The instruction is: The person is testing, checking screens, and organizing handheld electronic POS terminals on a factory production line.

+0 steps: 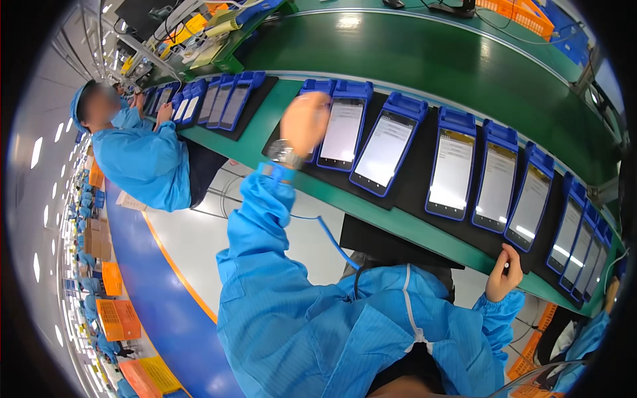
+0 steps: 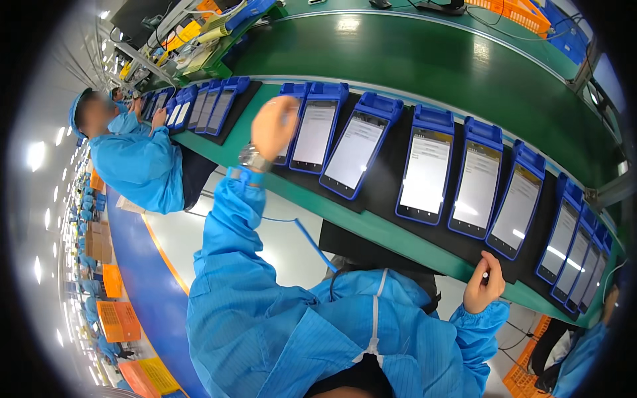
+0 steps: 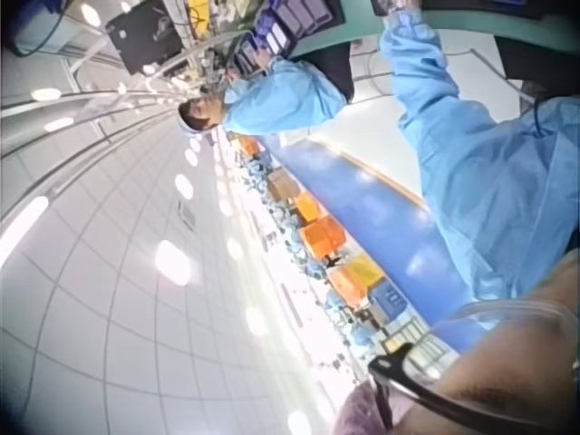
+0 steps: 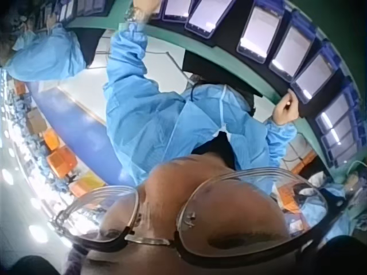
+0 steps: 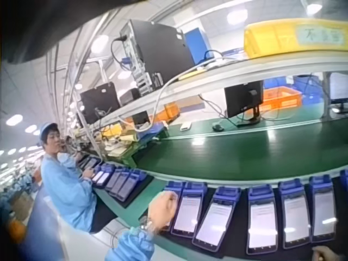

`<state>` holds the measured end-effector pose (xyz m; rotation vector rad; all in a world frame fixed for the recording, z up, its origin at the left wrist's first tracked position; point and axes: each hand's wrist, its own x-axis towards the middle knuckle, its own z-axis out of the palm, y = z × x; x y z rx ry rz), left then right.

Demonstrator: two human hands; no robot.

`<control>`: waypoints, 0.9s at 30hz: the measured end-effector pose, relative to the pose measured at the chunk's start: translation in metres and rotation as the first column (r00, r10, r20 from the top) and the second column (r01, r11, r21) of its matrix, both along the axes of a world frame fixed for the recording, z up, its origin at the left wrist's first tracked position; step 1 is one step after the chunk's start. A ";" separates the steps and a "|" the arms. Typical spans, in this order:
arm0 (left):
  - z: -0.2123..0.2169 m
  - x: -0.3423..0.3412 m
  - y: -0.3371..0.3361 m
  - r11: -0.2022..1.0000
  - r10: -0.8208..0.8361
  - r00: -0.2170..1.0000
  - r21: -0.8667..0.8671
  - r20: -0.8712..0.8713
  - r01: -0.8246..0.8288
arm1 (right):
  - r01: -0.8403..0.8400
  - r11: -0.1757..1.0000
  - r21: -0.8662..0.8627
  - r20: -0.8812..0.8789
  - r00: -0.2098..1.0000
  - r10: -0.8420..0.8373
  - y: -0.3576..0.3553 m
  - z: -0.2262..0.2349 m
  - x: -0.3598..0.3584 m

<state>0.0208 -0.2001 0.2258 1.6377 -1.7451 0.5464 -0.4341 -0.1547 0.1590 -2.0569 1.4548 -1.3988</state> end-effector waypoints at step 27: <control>-0.076 0.280 -0.002 0.614 0.141 0.561 0.372 0.816 -0.696 | 0.125 0.992 -0.030 -0.182 0.975 -0.128 0.003 -0.012 -0.002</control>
